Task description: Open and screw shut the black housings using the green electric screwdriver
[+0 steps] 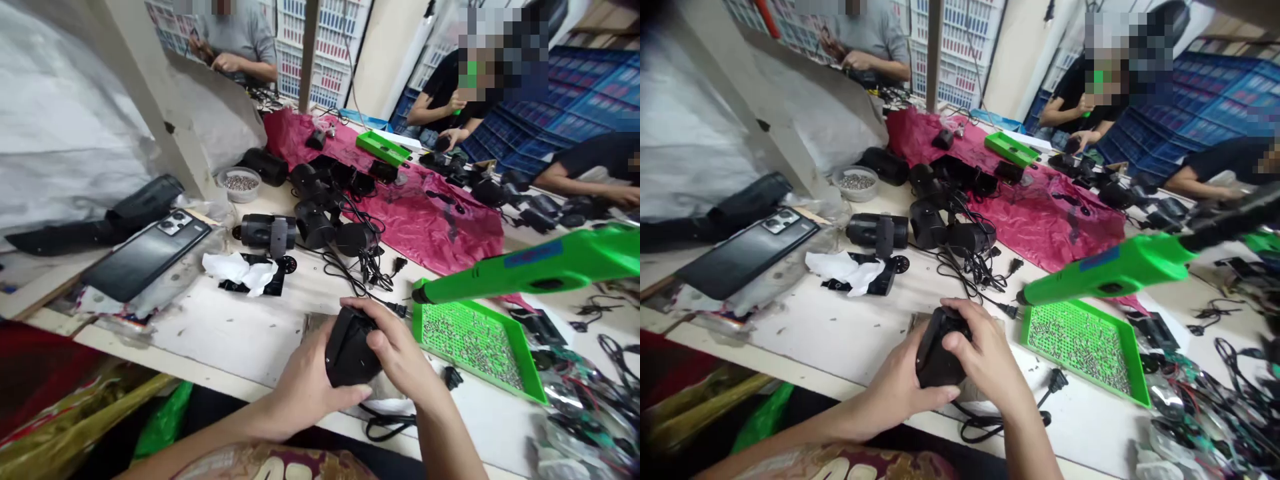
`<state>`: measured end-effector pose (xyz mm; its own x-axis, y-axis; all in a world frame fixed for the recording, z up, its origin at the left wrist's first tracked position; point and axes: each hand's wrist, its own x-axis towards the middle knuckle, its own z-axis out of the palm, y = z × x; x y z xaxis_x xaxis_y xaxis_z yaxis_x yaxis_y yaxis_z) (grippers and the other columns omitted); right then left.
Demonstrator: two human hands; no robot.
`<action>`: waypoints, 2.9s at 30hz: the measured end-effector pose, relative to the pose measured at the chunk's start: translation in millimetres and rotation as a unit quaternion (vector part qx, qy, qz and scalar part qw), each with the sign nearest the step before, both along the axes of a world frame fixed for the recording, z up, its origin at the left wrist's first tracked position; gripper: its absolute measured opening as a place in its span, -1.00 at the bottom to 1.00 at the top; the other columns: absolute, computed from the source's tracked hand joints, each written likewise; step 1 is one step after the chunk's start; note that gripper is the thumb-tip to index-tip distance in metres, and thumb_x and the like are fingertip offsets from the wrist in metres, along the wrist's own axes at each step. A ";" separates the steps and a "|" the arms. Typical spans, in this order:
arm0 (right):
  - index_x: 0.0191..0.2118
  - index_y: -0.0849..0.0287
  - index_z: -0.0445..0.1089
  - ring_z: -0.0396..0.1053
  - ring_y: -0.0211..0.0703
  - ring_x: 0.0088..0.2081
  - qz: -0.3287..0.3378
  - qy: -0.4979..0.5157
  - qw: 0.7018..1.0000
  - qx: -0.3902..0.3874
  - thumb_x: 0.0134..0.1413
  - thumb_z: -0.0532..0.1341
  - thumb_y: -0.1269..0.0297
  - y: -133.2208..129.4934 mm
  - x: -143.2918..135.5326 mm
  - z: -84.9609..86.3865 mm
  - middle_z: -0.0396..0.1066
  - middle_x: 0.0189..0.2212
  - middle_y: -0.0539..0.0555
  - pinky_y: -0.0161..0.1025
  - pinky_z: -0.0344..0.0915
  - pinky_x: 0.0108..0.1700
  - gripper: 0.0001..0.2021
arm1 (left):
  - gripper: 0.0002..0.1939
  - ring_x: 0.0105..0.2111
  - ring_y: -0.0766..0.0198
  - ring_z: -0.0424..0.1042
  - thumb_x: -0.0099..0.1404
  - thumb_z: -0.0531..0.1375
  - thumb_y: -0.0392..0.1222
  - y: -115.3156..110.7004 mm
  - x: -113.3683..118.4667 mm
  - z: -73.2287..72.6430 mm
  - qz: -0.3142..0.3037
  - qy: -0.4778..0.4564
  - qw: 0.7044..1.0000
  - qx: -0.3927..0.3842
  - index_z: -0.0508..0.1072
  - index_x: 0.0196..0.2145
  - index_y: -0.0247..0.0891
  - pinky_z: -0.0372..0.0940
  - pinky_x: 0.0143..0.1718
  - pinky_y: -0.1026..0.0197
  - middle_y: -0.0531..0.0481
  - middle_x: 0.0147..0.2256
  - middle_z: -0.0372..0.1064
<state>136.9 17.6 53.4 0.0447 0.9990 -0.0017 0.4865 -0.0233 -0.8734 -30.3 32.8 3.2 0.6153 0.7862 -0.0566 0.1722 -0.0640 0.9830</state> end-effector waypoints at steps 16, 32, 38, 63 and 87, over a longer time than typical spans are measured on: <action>-0.05 0.11 0.42 0.41 0.02 -0.11 -0.016 -0.056 0.998 -0.037 -0.01 -0.13 -0.46 0.7 -4.6 -2.4 0.47 -0.13 0.12 -0.14 0.27 -0.07 -0.21 | -0.20 -0.05 -0.01 0.41 -0.07 0.40 -0.17 7.9 3.8 2.8 -0.004 0.012 1.000 0.022 0.22 0.12 -0.19 0.33 -0.05 -0.05 -0.10 0.00 0.40; -0.26 0.15 0.51 0.43 -0.11 -0.34 -0.074 -0.117 0.989 -0.043 0.24 -0.08 -0.17 19.4 -8.0 -8.8 0.52 -0.35 0.09 -0.20 0.29 -0.23 -0.43 | -0.09 -0.01 -0.04 0.41 -0.07 0.38 -0.15 13.3 1.6 0.3 0.009 -0.020 1.000 -0.010 0.14 0.23 -0.13 0.31 -0.03 -0.01 -0.11 0.06 0.38; -0.06 0.17 0.40 0.32 0.08 0.04 -0.086 -0.130 0.985 0.077 0.16 -0.23 -0.33 12.2 -4.2 -3.5 0.39 -0.06 0.20 0.01 0.17 0.09 -0.27 | -0.32 -0.13 -0.01 0.45 -0.06 0.39 0.01 31.1 -7.2 -3.7 -0.025 -0.046 0.998 -0.029 0.36 0.02 -0.18 0.33 -0.15 0.04 -0.08 -0.11 0.47; -0.03 0.17 0.40 0.45 0.10 -0.11 -0.036 -0.135 0.990 -0.013 0.01 -0.21 -0.46 -0.9 -6.8 -5.5 0.49 -0.13 0.20 -0.07 0.34 -0.09 -0.15 | -0.20 -0.18 -0.03 0.49 -0.11 0.39 -0.03 21.5 -0.6 -5.3 -0.023 -0.058 0.998 0.025 0.31 0.11 -0.18 0.37 -0.21 0.04 -0.12 -0.10 0.48; -0.24 0.20 0.48 0.44 -0.01 -0.24 -0.135 -0.187 0.964 0.133 0.33 -0.14 0.03 0.4 -19.2 -16.1 0.50 -0.30 0.16 -0.14 0.26 -0.22 -0.49 | -0.21 -0.10 0.02 0.44 -0.08 0.40 -0.12 14.6 0.2 -7.4 0.014 -0.091 0.996 -0.023 0.25 0.12 -0.15 0.33 -0.12 0.05 -0.08 -0.04 0.42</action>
<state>117.7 18.0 37.3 0.2502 0.9139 0.3197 0.7763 0.0079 -0.6303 -30.2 47.4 -4.2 0.5971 0.8020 0.0175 -0.0073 -0.0164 0.9998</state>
